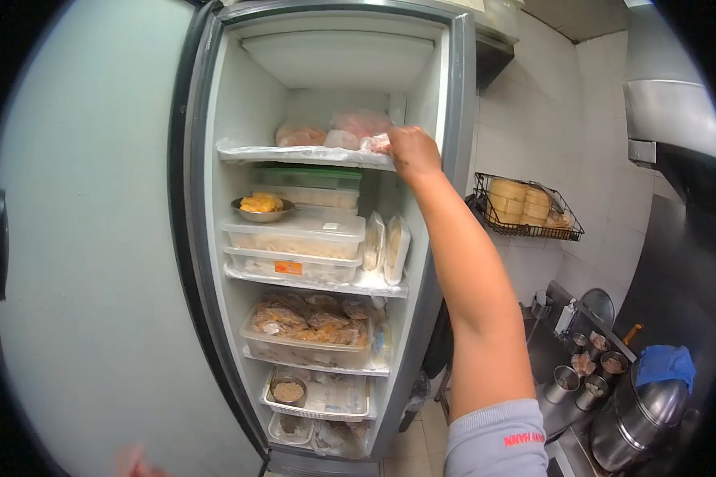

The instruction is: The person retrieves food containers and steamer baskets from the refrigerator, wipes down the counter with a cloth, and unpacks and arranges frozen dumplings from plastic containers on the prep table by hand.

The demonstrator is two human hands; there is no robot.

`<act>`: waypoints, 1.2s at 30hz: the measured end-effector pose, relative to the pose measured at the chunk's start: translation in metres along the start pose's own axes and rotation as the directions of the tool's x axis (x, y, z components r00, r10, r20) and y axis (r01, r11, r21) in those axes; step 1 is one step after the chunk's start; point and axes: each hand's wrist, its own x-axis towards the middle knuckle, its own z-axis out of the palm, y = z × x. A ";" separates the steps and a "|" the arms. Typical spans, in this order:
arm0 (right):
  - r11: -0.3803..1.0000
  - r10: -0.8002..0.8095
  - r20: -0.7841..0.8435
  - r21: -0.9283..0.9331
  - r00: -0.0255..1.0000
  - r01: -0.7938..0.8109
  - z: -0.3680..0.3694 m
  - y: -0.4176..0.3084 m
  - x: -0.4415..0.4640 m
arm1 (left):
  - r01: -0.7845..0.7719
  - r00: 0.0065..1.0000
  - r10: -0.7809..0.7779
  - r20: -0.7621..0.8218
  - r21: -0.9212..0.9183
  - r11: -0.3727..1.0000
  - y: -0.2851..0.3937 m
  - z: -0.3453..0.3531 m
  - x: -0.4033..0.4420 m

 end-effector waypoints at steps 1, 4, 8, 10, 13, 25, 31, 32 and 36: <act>1.000 0.000 0.051 0.012 0.999 0.000 -0.005 -0.003 0.003 | 0.183 0.981 -0.159 0.114 -0.237 0.954 0.016 0.054 0.019; 0.998 0.046 0.151 0.038 0.987 -0.053 -0.014 0.003 0.005 | 0.057 0.972 0.099 0.212 -0.629 0.776 0.062 0.205 0.115; 0.999 -0.024 -0.071 0.032 0.997 0.027 -0.012 0.004 -0.003 | -0.148 0.962 0.258 0.093 -0.612 0.776 0.108 0.386 0.228; 1.000 0.028 -0.037 0.002 0.999 -0.028 -0.002 0.009 0.002 | -0.074 0.975 0.179 0.131 -0.569 0.819 0.119 0.456 0.258; 0.996 0.088 0.039 -0.007 0.995 -0.088 -0.006 0.007 0.004 | -0.025 0.934 0.236 0.268 -0.610 0.792 0.127 0.507 0.287; 0.998 0.040 -0.116 -0.033 0.992 -0.044 -0.003 0.006 -0.008 | 0.073 0.762 0.326 0.560 -0.574 0.816 0.130 0.525 0.320; 0.988 0.056 -0.065 -0.138 0.996 -0.065 0.003 0.006 -0.007 | 0.143 0.856 0.179 0.486 -0.555 0.819 0.148 0.525 0.306; 0.986 0.064 -0.082 -0.148 0.995 -0.076 0.004 0.006 -0.007 | 0.120 0.885 0.169 0.434 -0.565 0.816 0.147 0.530 0.303; 0.986 0.023 -0.120 -0.164 0.993 -0.043 0.005 0.007 -0.007 | -0.032 0.928 0.216 0.305 -0.512 0.859 0.148 0.546 0.297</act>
